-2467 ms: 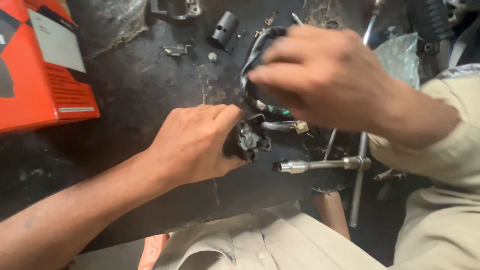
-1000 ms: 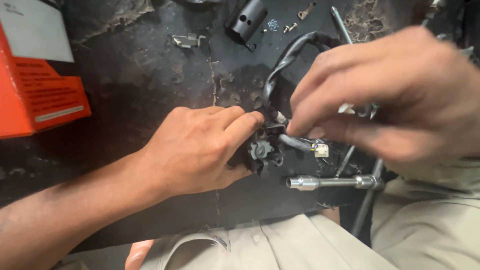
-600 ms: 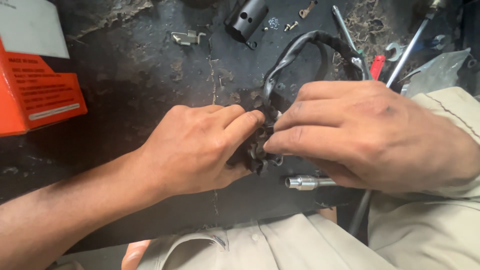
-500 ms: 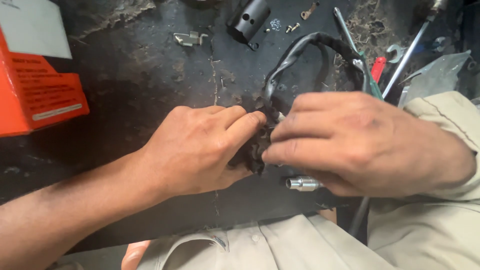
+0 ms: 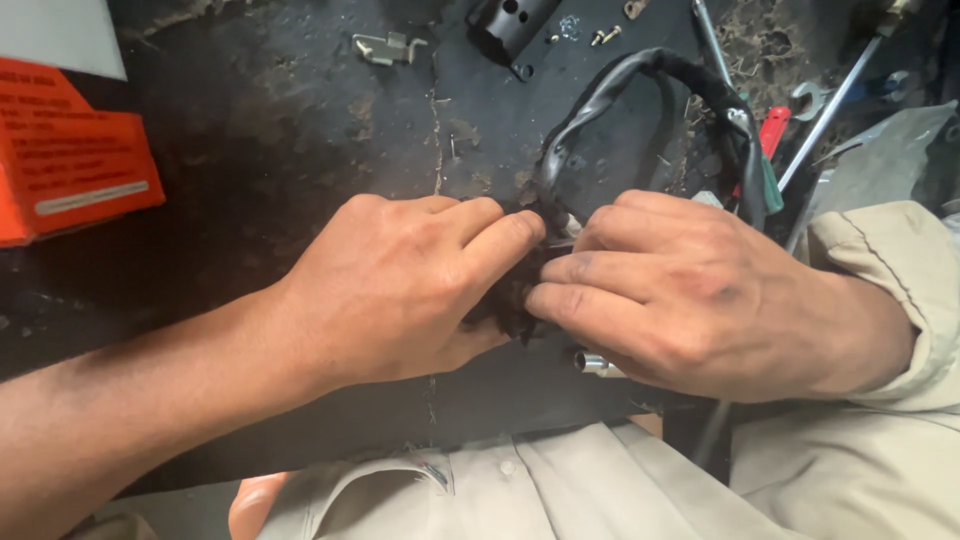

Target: Repairing or assembling a motorcycle handlebar switch and wiring harness on a workbench.

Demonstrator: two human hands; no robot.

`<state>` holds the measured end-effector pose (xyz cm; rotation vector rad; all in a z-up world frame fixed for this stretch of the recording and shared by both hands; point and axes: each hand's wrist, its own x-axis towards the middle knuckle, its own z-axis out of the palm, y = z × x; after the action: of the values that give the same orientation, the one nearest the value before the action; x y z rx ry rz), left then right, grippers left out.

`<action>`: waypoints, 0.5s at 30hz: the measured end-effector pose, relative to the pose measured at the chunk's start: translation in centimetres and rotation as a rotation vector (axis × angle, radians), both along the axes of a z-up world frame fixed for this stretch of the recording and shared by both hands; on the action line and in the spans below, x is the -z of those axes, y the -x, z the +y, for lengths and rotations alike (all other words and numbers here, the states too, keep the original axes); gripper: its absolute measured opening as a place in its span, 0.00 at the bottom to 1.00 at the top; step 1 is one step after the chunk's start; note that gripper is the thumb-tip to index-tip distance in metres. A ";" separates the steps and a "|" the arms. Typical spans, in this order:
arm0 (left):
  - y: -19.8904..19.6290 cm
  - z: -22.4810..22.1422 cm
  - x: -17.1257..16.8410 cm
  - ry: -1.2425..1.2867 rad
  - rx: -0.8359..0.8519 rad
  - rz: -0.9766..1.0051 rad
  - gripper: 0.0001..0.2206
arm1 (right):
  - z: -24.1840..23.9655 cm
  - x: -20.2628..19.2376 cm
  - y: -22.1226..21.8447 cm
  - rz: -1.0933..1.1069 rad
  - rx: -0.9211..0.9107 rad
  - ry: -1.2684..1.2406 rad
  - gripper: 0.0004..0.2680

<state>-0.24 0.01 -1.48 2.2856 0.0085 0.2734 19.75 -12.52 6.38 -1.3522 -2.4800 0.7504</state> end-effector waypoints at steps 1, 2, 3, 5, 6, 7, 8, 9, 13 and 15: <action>0.0 0.0 0.0 0.002 0.000 0.001 0.32 | 0.0 0.0 0.0 0.001 0.000 0.002 0.13; 0.0 0.0 0.0 0.001 -0.001 -0.003 0.32 | 0.0 0.0 0.0 0.002 -0.003 -0.002 0.13; 0.1 0.0 0.0 0.001 -0.002 -0.006 0.32 | 0.0 0.0 0.0 0.004 -0.005 -0.005 0.13; 0.1 0.0 0.0 0.002 -0.001 -0.001 0.32 | 0.2 0.1 0.1 -0.012 -0.033 -0.054 0.13; 0.1 0.0 0.0 0.006 0.002 0.002 0.31 | 0.3 0.1 0.2 -0.029 -0.059 -0.102 0.14; 0.1 0.0 0.1 0.007 0.000 0.002 0.31 | 0.3 0.2 0.2 -0.029 -0.061 -0.101 0.14; 0.1 0.0 0.1 0.011 0.001 -0.001 0.31 | 0.4 0.3 0.2 -0.039 -0.060 -0.113 0.14; 0.1 0.0 0.2 0.015 0.002 -0.004 0.31 | 0.4 0.4 0.2 -0.050 -0.058 -0.126 0.15; 0.1 0.0 0.2 0.009 0.000 -0.011 0.32 | 0.3 1.0 -0.2 -0.036 -0.068 -0.139 0.14; 0.1 0.0 0.3 0.008 -0.004 -0.020 0.32 | 0.3 1.2 -0.4 -0.028 -0.087 -0.159 0.14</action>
<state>-0.36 0.01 -1.77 2.2747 0.0037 0.2976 20.15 -12.26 5.16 -1.2147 -2.5723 0.5417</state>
